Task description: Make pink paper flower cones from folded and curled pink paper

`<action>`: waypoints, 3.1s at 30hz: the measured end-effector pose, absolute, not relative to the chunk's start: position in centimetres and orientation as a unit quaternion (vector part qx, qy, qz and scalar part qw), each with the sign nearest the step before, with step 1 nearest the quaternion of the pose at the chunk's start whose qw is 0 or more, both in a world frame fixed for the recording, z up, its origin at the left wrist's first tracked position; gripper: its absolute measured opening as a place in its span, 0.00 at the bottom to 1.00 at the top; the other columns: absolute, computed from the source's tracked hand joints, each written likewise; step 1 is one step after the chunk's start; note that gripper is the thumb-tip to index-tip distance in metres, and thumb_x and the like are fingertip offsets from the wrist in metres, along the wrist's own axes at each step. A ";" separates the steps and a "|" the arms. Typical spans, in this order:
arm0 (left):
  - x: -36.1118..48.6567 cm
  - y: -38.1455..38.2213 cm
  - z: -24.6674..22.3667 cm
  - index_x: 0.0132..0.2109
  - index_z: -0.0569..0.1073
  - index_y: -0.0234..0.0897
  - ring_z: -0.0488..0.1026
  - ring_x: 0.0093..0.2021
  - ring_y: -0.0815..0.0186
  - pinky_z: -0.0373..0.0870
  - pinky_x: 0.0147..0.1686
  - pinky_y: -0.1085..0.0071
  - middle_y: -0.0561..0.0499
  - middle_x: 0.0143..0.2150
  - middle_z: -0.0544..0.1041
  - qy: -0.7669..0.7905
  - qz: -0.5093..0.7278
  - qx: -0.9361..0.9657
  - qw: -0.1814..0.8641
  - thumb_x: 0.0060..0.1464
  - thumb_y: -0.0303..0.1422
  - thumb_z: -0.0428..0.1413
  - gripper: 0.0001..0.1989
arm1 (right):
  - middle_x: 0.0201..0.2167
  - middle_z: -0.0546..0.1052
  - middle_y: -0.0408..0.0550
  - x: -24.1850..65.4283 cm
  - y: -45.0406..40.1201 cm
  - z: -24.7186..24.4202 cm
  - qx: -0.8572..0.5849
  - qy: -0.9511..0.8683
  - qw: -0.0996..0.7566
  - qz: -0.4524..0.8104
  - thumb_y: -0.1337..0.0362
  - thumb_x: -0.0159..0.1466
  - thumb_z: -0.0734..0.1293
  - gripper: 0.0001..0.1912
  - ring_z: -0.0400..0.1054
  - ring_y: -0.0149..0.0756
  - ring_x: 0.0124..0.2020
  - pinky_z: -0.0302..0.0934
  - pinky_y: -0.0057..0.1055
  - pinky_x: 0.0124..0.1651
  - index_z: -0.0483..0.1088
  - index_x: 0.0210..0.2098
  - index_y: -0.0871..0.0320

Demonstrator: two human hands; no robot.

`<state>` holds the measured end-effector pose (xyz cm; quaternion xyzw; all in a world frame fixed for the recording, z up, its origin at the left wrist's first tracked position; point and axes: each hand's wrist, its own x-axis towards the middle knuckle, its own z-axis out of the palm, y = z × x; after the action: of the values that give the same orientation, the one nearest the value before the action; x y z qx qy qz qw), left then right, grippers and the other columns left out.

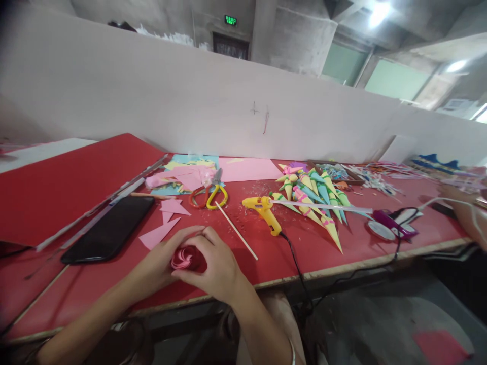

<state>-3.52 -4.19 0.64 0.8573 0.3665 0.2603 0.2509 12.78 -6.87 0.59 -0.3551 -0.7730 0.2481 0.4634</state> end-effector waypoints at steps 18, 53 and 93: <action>-3.2 -4.4 1.2 0.58 0.54 0.40 0.74 0.42 0.63 0.70 0.40 0.69 0.47 0.46 0.74 0.398 0.269 0.862 0.164 0.46 0.26 0.53 0.31 | 0.33 0.70 0.45 13.2 -6.6 1.0 -0.372 -0.742 0.506 0.233 0.62 0.57 0.67 0.09 0.65 0.33 0.35 0.61 0.28 0.39 0.68 0.36 0.57; -2.5 -5.0 2.8 0.27 0.66 0.39 0.69 0.24 0.70 0.66 0.25 0.76 0.55 0.24 0.72 0.399 0.399 0.816 0.124 0.49 0.37 0.53 0.08 | 0.28 0.67 0.43 15.3 -6.6 1.2 -0.355 -0.731 0.552 0.188 0.64 0.57 0.65 0.09 0.63 0.30 0.27 0.62 0.29 0.33 0.67 0.39 0.56; -1.1 -5.6 0.7 0.26 0.64 0.37 0.64 0.25 0.68 0.61 0.25 0.74 0.54 0.25 0.66 0.396 0.384 0.774 0.310 0.39 0.28 0.47 0.03 | 0.39 0.62 0.45 12.7 -7.9 0.9 -0.364 -0.758 0.469 0.270 0.72 0.53 0.68 0.19 0.62 0.32 0.41 0.59 0.25 0.45 0.65 0.43 0.55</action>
<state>-1.05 -5.56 0.71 0.7742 0.3963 0.3843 0.3096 12.72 -7.86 0.88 -0.3637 -0.7580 0.2700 0.4693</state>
